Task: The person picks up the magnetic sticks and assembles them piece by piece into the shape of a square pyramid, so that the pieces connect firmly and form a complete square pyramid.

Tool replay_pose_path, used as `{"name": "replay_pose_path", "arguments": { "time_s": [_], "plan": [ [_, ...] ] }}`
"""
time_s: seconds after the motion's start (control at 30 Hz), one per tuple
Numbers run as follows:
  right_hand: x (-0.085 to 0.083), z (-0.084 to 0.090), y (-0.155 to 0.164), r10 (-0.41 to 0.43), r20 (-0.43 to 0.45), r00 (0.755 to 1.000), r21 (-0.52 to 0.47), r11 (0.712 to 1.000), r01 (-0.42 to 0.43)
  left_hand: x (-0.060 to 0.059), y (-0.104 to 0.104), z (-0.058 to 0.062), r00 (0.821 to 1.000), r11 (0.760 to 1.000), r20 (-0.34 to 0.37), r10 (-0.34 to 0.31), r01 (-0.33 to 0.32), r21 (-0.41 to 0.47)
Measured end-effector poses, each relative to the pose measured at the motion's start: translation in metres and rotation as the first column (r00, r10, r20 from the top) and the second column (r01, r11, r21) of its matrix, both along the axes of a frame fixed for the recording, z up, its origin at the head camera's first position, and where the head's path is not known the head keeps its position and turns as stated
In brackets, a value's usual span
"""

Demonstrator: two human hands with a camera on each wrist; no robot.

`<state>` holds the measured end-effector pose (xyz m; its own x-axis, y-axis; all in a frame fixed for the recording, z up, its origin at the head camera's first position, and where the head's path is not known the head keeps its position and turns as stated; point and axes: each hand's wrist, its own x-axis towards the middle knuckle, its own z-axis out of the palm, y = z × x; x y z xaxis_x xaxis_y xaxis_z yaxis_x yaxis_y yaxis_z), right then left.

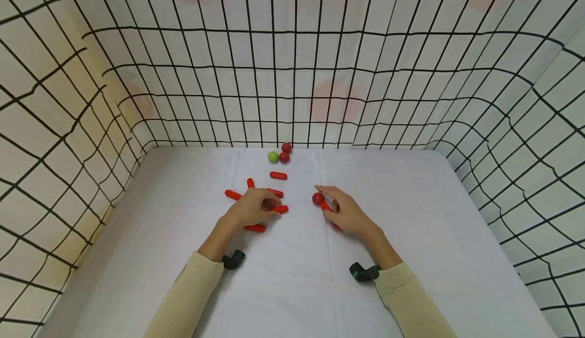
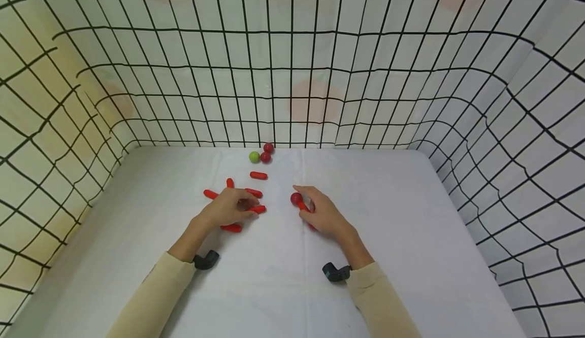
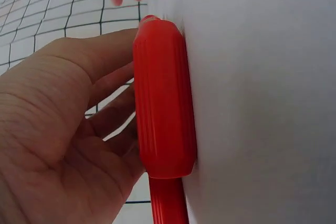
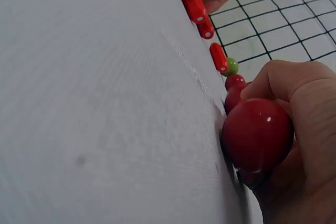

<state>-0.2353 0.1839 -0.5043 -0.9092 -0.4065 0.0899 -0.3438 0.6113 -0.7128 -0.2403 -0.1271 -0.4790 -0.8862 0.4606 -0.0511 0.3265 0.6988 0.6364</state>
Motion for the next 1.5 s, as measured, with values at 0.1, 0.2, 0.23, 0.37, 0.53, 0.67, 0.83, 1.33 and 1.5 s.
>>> {"name": "replay_pose_path", "arguments": {
  "time_s": [0.1, 0.2, 0.23, 0.37, 0.53, 0.67, 0.83, 1.33, 1.5],
  "plan": [
    [0.001, 0.002, 0.000, -0.006, 0.008, 1.000, 0.016, 1.000, 0.006, 0.000, 0.000, 0.000, 1.000, 1.000, 0.004, -0.008, 0.008, -0.021],
    [0.001, 0.001, 0.001, -0.035, 0.034, 0.999, -0.011, 0.999, 0.035, 0.000, 0.001, 0.001, 1.000, 1.000, 0.001, -0.015, 0.015, -0.017],
    [0.001, 0.001, 0.002, -0.047, 0.047, 0.998, -0.028, 0.998, 0.048, -0.001, 0.001, 0.001, 1.000, 1.000, -0.006, -0.018, 0.017, -0.011],
    [0.002, 0.000, 0.002, -0.095, 0.089, 0.991, -0.090, 0.991, 0.103, -0.002, 0.002, -0.001, 0.998, 0.999, -0.055, -0.031, 0.033, 0.033],
    [0.002, 0.001, 0.000, -0.155, 0.116, 0.981, -0.116, 0.979, 0.169, -0.003, 0.005, -0.002, 0.996, 0.998, -0.084, -0.017, 0.022, 0.057],
    [0.003, 0.000, -0.001, -0.177, 0.129, 0.976, -0.143, 0.970, 0.195, -0.004, 0.009, 0.001, 0.996, 0.998, -0.089, -0.018, 0.023, 0.053],
    [0.002, -0.001, -0.005, -0.160, 0.170, 0.972, -0.191, 0.963, 0.192, -0.005, 0.016, 0.001, 0.993, 0.997, -0.117, -0.004, 0.012, 0.071],
    [0.002, -0.005, -0.019, -0.129, 0.230, 0.965, -0.275, 0.942, 0.191, -0.011, 0.042, -0.003, 0.994, 0.992, -0.104, 0.024, -0.011, 0.125],
    [0.002, -0.005, -0.020, -0.108, 0.240, 0.965, -0.307, 0.934, 0.181, -0.013, 0.044, -0.006, 0.994, 0.992, -0.103, 0.022, -0.008, 0.127]
  ]
}}
